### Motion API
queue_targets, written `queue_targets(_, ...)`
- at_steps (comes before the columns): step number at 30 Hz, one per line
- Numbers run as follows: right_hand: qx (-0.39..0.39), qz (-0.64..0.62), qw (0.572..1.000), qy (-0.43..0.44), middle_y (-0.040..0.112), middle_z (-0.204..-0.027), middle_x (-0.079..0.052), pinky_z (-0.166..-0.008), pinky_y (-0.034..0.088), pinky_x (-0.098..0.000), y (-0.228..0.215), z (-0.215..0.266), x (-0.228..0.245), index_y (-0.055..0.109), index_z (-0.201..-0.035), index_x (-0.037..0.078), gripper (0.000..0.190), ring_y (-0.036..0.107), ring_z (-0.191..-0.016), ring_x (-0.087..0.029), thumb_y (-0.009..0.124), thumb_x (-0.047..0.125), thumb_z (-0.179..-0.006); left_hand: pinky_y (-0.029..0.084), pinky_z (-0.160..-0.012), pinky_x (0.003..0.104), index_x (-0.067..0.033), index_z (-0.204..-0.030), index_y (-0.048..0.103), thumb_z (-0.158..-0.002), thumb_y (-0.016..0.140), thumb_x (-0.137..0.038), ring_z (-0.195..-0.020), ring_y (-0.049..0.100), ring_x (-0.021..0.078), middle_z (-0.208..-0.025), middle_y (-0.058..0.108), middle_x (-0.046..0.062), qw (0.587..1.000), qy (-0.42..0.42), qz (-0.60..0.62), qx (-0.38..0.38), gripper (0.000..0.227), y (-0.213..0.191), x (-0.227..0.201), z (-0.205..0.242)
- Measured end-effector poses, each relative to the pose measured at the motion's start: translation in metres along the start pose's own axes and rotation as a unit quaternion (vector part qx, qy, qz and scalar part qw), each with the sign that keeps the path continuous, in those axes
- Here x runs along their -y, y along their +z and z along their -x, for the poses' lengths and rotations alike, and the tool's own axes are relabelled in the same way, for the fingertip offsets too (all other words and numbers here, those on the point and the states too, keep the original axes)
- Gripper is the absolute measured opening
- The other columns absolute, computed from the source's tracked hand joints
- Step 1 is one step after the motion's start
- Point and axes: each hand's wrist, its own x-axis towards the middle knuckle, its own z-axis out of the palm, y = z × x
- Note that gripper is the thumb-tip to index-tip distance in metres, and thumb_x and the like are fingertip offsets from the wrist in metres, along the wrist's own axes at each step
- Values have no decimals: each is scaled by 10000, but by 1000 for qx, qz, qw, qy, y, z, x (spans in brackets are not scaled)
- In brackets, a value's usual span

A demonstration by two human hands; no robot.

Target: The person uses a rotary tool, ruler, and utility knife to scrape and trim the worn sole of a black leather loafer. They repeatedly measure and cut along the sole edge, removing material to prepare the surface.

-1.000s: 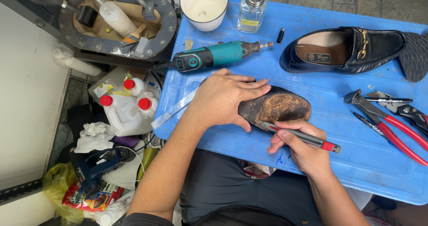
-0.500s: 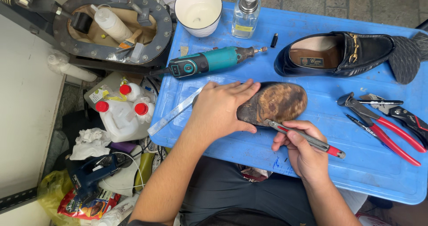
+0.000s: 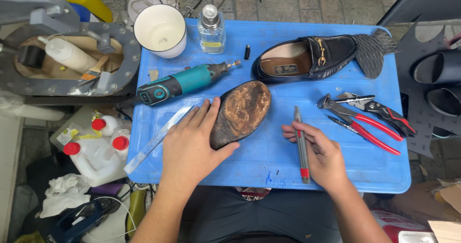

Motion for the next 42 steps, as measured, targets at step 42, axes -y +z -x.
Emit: queue_targets(42, 106, -193, 959, 181, 720, -782, -133, -383, 382, -198, 54, -2, 8, 628, -1208, -41, 229, 484, -422, -35, 591, 45, -999, 577, -845, 423, -152, -1484, 495, -590, 851, -662, -1167, 661, 389, -1405, 594, 226, 998, -12, 7, 67, 1089, 14, 8, -8)
